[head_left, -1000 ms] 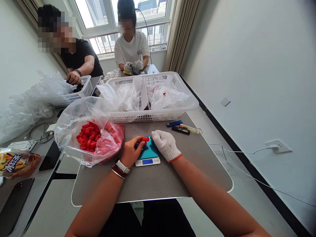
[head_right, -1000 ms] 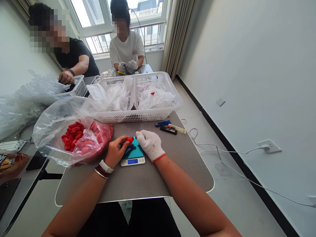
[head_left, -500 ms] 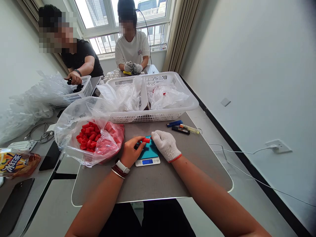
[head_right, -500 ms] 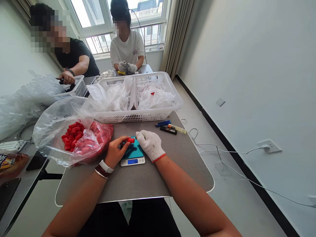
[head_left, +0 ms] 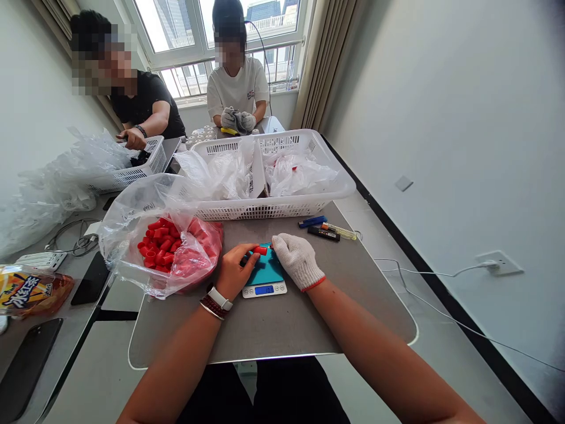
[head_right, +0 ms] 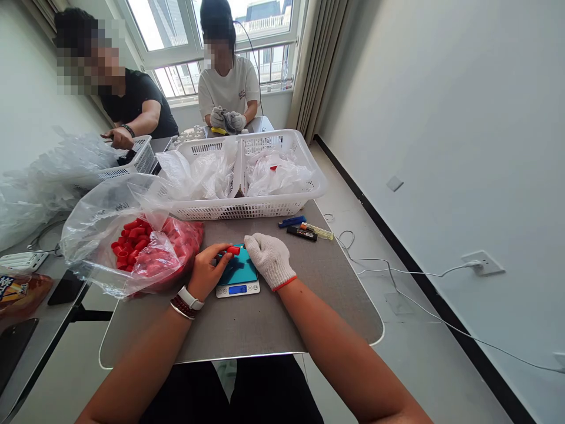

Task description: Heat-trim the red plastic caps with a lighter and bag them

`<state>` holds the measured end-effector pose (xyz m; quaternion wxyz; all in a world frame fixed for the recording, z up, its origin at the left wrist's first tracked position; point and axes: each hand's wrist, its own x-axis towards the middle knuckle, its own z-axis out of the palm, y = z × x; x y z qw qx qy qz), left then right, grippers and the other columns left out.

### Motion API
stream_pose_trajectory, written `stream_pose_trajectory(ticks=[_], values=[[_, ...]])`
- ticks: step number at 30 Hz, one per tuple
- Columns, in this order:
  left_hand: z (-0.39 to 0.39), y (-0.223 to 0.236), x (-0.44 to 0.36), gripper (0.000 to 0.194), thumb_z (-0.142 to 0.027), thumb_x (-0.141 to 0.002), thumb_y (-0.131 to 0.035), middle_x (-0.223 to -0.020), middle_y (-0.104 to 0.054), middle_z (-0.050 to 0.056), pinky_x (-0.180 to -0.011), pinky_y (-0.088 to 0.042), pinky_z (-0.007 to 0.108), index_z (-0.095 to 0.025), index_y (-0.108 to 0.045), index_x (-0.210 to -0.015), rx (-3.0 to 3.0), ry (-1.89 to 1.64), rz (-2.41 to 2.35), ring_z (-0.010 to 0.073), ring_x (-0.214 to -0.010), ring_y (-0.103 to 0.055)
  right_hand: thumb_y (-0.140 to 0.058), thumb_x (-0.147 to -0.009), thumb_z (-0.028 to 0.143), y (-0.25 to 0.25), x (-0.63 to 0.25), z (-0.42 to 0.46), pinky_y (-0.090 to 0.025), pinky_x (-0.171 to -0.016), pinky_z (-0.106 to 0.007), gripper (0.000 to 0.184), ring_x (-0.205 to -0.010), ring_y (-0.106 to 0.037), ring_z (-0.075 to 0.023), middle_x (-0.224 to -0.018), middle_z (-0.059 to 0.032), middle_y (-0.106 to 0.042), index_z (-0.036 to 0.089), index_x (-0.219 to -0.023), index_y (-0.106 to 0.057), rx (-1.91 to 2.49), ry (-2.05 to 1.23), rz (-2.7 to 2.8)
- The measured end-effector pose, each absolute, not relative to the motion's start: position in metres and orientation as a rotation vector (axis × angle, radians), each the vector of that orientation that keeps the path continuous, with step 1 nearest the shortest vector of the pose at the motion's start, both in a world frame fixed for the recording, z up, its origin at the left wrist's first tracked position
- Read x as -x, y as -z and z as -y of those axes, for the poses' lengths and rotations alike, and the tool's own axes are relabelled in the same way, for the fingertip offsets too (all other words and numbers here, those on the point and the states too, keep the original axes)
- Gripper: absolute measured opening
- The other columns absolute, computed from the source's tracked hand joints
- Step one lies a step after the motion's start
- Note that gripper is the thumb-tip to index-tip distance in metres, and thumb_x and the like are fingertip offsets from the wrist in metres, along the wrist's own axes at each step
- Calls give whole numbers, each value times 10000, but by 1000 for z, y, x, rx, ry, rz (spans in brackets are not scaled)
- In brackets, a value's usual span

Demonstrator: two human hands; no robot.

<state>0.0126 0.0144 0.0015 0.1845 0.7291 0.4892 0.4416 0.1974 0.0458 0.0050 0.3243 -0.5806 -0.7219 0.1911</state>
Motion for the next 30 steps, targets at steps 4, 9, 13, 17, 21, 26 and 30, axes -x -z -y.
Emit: stream_pose_trajectory(ticks=[4, 9, 13, 17, 21, 26, 30], values=[[-15, 0, -12, 220, -376, -924, -609, -852, -739, 37, -618, -543, 253, -175, -671, -989, -1976, -1274, -1443, 132, -662, -662, -297, -979, 517, -6, -196, -45, -242, -585, -292, 553, -638, -527, -161, -633, -40, -617, 197, -630, -582, 1524, -490, 1949], [-16, -3, -13, 152, -316, -892, -656, -897, -728, 35, -617, -527, 239, -180, -671, -958, -1999, -1286, -1428, 119, -673, -634, -309, -984, 494, -5, -197, -44, -236, -587, -293, 531, -639, -528, -157, -628, -31, -608, 198, -631, -573, 1481, -482, 1981], [-15, -3, -14, 157, -321, -907, -633, -937, -731, 48, -641, -536, 257, -189, -684, -975, -2057, -1245, -1385, 128, -700, -637, -305, -986, 506, -4, -198, -45, -247, -585, -290, 543, -634, -530, -157, -626, -33, -607, 197, -636, -581, 1507, -485, 1911], [-15, 1, -12, 202, -355, -921, -612, -915, -740, 51, -639, -538, 254, -176, -670, -994, -1979, -1236, -1433, 133, -708, -660, -302, -983, 532, -5, -197, -45, -245, -583, -290, 555, -648, -542, -163, -650, -38, -630, 198, -660, -605, 1562, -488, 1884], [-16, 1, -11, 193, -348, -888, -657, -865, -734, 33, -610, -534, 240, -174, -656, -972, -1888, -1258, -1474, 128, -682, -663, -311, -981, 520, -9, -196, -43, -241, -584, -292, 545, -652, -550, -161, -651, -39, -633, 199, -649, -602, 1548, -516, 1940], [-17, -1, -12, 157, -320, -898, -651, -921, -744, 44, -641, -549, 257, -186, -690, -971, -2007, -1248, -1419, 136, -716, -669, -303, -985, 509, -6, -198, -44, -234, -589, -294, 543, -647, -534, -161, -640, -38, -621, 198, -637, -581, 1488, -489, 1951], [-16, 0, -12, 181, -314, -931, -614, -991, -759, 66, -724, -571, 292, -194, -710, -1026, -2085, -1243, -1348, 174, -860, -705, -293, -987, 523, -5, -199, -45, -221, -591, -300, 549, -658, -531, -166, -651, -39, -618, 198, -653, -581, 1551, -462, 1902]])
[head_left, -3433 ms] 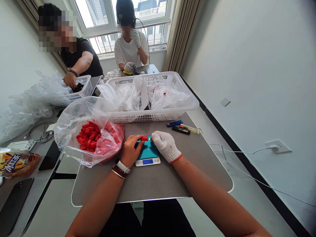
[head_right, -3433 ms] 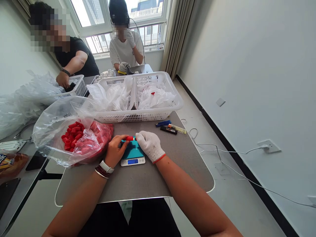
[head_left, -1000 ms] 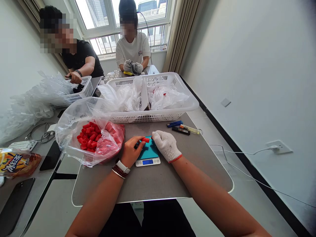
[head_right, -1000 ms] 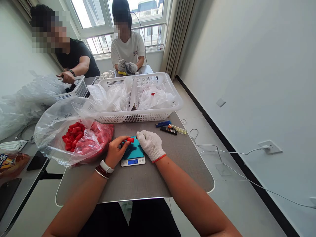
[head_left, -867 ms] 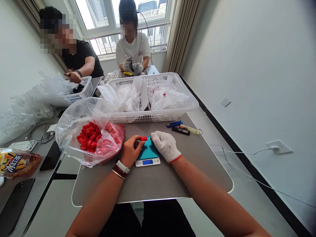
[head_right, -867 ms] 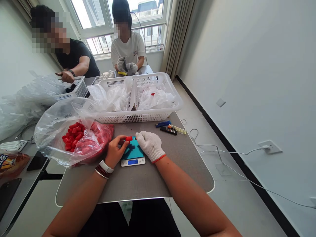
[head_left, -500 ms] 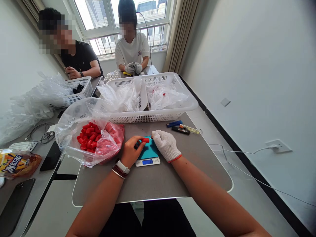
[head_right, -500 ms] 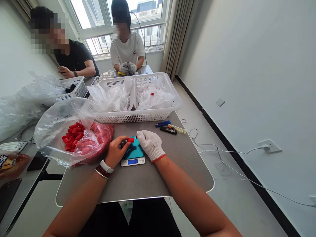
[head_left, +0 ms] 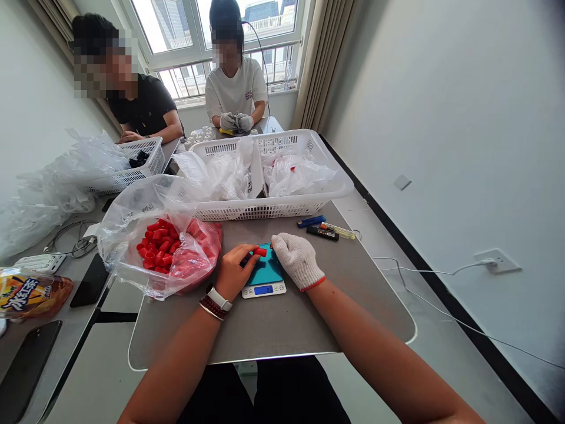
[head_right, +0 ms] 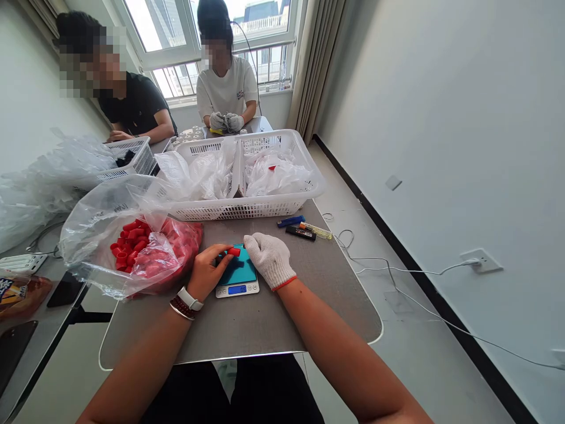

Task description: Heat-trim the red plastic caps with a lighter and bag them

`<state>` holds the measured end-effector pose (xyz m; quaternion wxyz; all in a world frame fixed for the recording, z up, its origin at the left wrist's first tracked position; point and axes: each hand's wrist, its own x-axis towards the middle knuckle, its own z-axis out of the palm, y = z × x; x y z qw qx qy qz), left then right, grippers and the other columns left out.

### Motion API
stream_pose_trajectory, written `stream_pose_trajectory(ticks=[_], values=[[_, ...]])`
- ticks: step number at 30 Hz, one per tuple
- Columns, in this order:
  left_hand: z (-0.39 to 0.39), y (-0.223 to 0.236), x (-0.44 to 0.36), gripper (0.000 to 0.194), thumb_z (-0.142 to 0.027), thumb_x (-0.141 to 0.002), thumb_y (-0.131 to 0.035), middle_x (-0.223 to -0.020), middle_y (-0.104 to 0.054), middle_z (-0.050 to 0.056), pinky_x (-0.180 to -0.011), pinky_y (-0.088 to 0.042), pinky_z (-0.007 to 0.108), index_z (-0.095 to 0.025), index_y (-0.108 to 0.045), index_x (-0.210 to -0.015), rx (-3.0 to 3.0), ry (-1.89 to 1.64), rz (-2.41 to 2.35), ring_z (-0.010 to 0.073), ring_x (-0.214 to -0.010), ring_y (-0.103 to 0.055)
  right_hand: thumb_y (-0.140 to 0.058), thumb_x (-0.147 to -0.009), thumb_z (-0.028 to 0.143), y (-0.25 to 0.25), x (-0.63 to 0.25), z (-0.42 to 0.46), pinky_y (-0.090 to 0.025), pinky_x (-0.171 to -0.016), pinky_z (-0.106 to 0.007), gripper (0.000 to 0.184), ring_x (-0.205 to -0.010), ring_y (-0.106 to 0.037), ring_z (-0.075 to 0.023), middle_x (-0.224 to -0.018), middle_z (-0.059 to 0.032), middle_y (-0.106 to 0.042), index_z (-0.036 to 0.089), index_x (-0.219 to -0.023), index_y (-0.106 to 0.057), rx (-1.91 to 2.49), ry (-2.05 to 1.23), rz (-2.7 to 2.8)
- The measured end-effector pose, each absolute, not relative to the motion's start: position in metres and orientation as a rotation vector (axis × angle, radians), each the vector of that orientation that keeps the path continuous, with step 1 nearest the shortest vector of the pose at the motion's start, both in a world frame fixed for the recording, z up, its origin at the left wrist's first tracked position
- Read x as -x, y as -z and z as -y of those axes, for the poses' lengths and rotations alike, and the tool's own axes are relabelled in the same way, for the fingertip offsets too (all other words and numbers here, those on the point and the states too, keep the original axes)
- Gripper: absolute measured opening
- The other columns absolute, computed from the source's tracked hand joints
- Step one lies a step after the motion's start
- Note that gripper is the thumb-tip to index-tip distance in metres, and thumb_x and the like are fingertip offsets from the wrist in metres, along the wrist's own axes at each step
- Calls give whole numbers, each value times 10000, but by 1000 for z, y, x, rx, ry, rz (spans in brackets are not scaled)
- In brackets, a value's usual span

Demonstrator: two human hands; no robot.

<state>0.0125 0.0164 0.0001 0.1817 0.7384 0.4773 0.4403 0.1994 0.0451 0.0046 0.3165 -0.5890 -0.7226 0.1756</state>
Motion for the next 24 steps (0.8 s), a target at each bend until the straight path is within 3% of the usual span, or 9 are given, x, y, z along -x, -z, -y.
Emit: stream_pose_trajectory(ticks=[8, 15, 24], values=[[-16, -1, -11, 156, -303, -874, -686, -885, -758, 37, -648, -560, 264, -177, -694, -965, -1975, -1261, -1460, 141, -687, -683, -313, -985, 507, -6, -197, -44, -192, -589, -306, 522, -627, -485, -152, -620, -28, -579, 194, -628, -531, 1523, -455, 2019], [-17, 1, -12, 164, -295, -914, -638, -997, -769, 67, -817, -585, 331, -200, -730, -1010, -2100, -1261, -1336, 197, -912, -724, -300, -984, 517, -7, -197, -43, -190, -589, -305, 530, -620, -476, -147, -611, -24, -565, 193, -620, -509, 1573, -442, 1930], [-15, -1, -12, 135, -297, -864, -697, -893, -755, 35, -675, -564, 274, -191, -705, -946, -2007, -1253, -1446, 152, -724, -692, -309, -989, 496, -5, -198, -45, -195, -595, -305, 512, -629, -486, -146, -616, -20, -568, 196, -627, -513, 1509, -439, 2024]])
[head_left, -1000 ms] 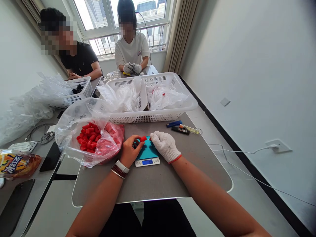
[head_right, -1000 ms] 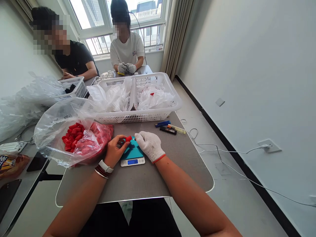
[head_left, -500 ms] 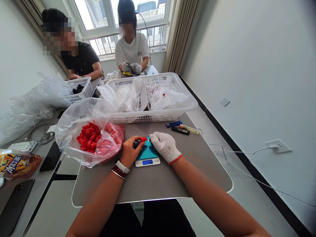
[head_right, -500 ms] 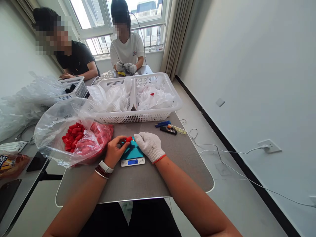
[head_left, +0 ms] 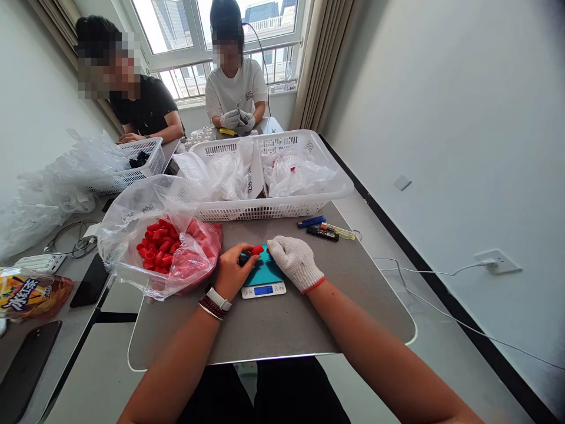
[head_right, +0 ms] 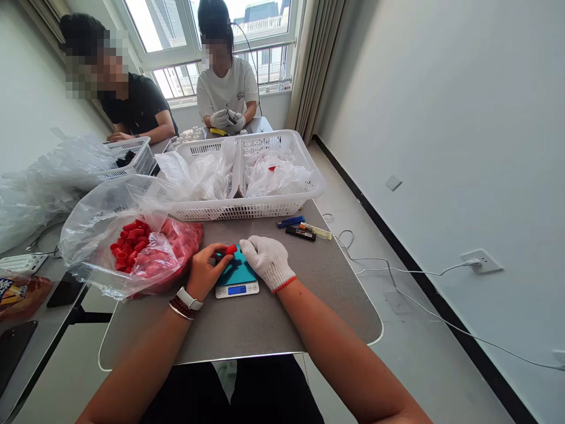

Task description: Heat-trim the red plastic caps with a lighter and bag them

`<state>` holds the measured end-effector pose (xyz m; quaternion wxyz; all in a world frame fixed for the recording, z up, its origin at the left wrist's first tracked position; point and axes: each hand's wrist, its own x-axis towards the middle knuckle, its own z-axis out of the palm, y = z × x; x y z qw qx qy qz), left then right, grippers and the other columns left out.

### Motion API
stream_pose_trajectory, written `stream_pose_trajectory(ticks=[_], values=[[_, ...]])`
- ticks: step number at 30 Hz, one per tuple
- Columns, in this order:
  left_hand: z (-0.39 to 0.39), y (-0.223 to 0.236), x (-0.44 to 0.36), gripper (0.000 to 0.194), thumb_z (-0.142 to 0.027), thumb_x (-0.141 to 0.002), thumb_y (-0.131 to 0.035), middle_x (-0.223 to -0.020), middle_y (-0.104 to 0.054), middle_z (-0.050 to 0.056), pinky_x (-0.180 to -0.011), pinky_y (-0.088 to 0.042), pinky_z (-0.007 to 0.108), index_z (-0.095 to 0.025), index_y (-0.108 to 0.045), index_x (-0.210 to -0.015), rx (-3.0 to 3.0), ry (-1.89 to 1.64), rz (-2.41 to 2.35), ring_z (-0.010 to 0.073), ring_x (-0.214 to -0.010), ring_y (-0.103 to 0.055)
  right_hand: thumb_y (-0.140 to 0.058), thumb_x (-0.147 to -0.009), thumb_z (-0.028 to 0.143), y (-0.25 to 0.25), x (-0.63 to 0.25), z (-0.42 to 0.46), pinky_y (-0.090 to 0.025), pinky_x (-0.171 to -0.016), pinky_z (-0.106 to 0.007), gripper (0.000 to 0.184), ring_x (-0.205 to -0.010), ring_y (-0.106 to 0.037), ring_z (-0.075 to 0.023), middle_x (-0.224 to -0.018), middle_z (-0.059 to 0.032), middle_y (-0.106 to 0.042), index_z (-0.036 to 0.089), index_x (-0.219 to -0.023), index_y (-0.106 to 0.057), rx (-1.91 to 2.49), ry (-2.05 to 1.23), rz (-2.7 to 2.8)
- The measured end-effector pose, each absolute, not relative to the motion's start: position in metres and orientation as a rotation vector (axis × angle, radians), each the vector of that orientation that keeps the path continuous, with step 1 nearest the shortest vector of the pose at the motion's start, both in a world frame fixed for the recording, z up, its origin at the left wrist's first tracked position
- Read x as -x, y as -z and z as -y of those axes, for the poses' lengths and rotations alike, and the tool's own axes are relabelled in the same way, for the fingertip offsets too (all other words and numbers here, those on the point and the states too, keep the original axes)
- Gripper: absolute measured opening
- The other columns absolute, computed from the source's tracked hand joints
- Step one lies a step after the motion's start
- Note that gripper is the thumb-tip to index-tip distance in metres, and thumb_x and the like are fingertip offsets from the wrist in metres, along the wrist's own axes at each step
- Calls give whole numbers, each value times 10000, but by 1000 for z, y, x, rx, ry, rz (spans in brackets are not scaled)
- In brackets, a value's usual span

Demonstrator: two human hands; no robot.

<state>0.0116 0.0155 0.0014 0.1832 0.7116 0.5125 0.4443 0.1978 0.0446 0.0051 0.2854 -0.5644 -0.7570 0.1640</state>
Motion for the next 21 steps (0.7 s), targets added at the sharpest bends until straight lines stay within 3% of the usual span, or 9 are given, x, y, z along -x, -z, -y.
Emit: stream_pose_trajectory(ticks=[7, 15, 21], values=[[-18, 1, -12, 121, -257, -881, -685, -946, -735, 59, -765, -566, 286, -186, -727, -969, -2134, -1314, -1319, 170, -861, -693, -305, -983, 515, -7, -198, -44, -186, -592, -311, 523, -613, -458, -144, -610, -26, -558, 193, -618, -497, 1578, -412, 1952], [-17, -2, -10, 94, -256, -873, -690, -935, -706, 49, -660, -550, 253, -188, -699, -938, -2071, -1314, -1390, 156, -810, -667, -311, -986, 504, -6, -198, -45, -188, -593, -305, 515, -624, -475, -145, -614, -21, -567, 194, -631, -519, 1501, -438, 2022], [-18, 4, -11, 132, -236, -893, -659, -980, -727, 59, -775, -580, 316, -197, -683, -1017, -2114, -1265, -1359, 183, -882, -691, -305, -987, 524, -5, -199, -45, -190, -589, -303, 532, -607, -454, -140, -600, -20, -547, 190, -620, -498, 1519, -423, 1968]])
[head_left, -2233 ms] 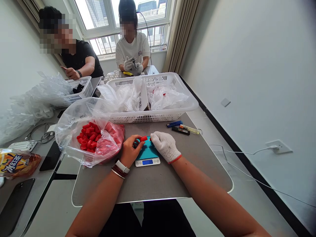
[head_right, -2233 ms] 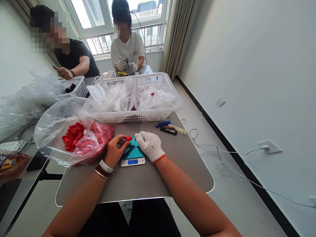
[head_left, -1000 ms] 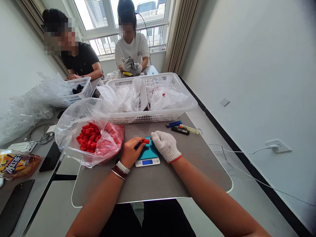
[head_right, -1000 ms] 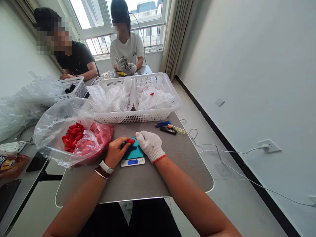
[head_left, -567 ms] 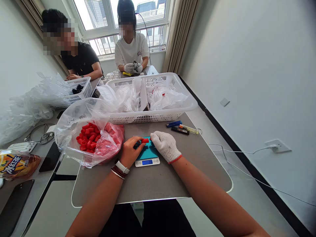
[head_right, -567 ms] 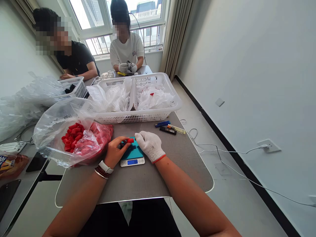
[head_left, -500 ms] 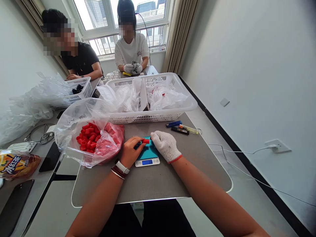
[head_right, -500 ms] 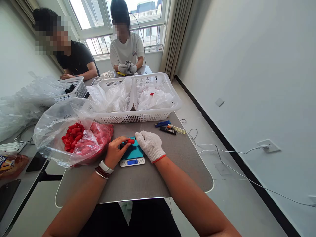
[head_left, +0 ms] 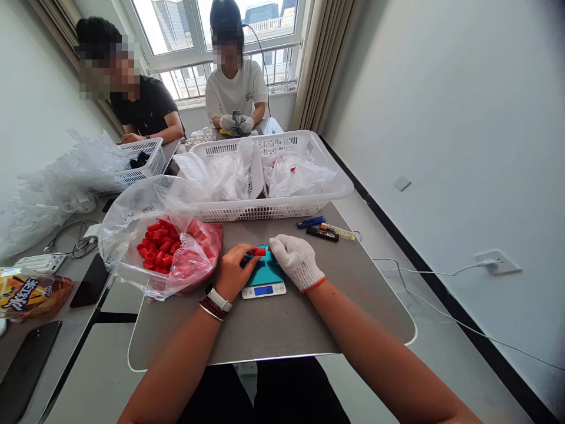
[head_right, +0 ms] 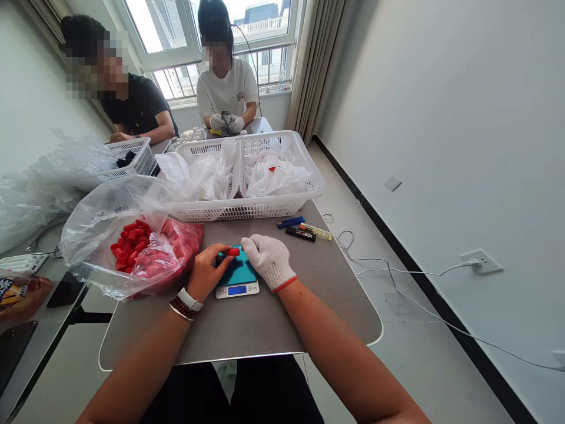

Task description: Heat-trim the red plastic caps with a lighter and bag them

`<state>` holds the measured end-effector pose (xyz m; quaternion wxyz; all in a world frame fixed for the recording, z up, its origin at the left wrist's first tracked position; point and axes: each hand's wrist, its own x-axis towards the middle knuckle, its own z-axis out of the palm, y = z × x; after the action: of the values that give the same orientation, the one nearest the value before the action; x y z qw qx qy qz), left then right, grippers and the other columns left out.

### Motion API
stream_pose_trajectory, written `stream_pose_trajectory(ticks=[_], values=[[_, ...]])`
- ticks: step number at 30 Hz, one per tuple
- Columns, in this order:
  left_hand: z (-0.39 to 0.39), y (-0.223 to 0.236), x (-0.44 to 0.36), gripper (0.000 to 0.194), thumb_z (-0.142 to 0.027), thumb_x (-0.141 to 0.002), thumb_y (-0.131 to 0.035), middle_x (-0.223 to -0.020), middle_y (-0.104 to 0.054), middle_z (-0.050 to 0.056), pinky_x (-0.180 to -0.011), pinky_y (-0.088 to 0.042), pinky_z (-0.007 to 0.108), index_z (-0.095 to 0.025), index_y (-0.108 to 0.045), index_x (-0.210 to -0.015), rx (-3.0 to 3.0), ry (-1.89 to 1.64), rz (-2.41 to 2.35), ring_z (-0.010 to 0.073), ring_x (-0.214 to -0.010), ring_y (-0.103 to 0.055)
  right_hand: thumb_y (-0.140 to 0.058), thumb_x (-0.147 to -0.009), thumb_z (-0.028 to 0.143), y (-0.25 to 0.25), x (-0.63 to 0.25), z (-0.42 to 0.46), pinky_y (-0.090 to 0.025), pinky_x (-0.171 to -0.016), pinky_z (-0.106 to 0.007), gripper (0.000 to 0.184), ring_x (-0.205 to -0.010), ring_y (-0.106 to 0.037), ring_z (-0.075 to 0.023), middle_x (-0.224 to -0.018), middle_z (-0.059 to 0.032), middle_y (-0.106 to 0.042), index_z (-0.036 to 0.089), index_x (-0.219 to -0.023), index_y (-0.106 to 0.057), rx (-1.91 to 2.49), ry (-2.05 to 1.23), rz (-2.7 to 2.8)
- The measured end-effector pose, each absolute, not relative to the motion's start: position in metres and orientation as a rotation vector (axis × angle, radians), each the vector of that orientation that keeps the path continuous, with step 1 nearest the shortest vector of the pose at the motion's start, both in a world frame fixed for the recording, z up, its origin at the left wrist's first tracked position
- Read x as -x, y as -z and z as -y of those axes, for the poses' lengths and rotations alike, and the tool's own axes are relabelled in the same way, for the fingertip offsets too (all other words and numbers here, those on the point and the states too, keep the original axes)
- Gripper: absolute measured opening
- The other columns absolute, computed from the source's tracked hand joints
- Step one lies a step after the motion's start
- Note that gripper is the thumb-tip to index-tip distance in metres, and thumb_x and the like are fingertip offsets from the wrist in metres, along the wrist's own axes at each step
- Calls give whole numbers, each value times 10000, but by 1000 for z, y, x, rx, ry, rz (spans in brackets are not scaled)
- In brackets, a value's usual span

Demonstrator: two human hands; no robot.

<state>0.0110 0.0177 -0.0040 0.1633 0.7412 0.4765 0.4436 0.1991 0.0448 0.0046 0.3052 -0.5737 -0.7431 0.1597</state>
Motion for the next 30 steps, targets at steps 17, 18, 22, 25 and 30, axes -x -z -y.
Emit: stream_pose_trajectory(ticks=[17, 18, 22, 25, 30], values=[[-21, 4, -12, 240, -322, -815, -732, -996, -697, 77, -752, -608, 283, -169, -657, -984, -1524, -1386, -1216, 180, -911, -716, -311, -990, 510, -8, -198, -43, -218, -597, -299, 531, -654, -538, -153, -660, -30, -629, 196, -670, -596, 1467, -467, 2032], [-21, 4, -12, 244, -333, -821, -728, -989, -703, 79, -753, -607, 289, -167, -665, -989, -1525, -1388, -1223, 182, -902, -717, -313, -991, 510, -9, -198, -43, -214, -594, -300, 532, -650, -535, -153, -658, -32, -630, 196, -669, -599, 1485, -457, 2041], [-20, 2, -13, 262, -349, -841, -713, -967, -730, 91, -787, -606, 326, -157, -666, -1013, -1516, -1365, -1194, 194, -887, -731, -307, -994, 521, -10, -197, -43, -190, -584, -306, 546, -634, -519, -153, -650, -36, -623, 195, -657, -587, 1591, -411, 2020], [-20, 3, -13, 261, -338, -834, -720, -960, -738, 91, -791, -599, 326, -156, -659, -1011, -1506, -1356, -1184, 198, -893, -735, -319, -991, 523, -9, -197, -43, -182, -583, -308, 539, -625, -506, -150, -639, -33, -611, 195, -645, -570, 1595, -412, 2019], [-20, 5, -12, 249, -312, -816, -732, -969, -732, 82, -750, -584, 295, -163, -659, -1002, -1506, -1336, -1235, 188, -889, -724, -319, -991, 498, -9, -197, -42, -203, -589, -301, 518, -634, -507, -145, -636, -23, -598, 195, -644, -556, 1489, -466, 2030]])
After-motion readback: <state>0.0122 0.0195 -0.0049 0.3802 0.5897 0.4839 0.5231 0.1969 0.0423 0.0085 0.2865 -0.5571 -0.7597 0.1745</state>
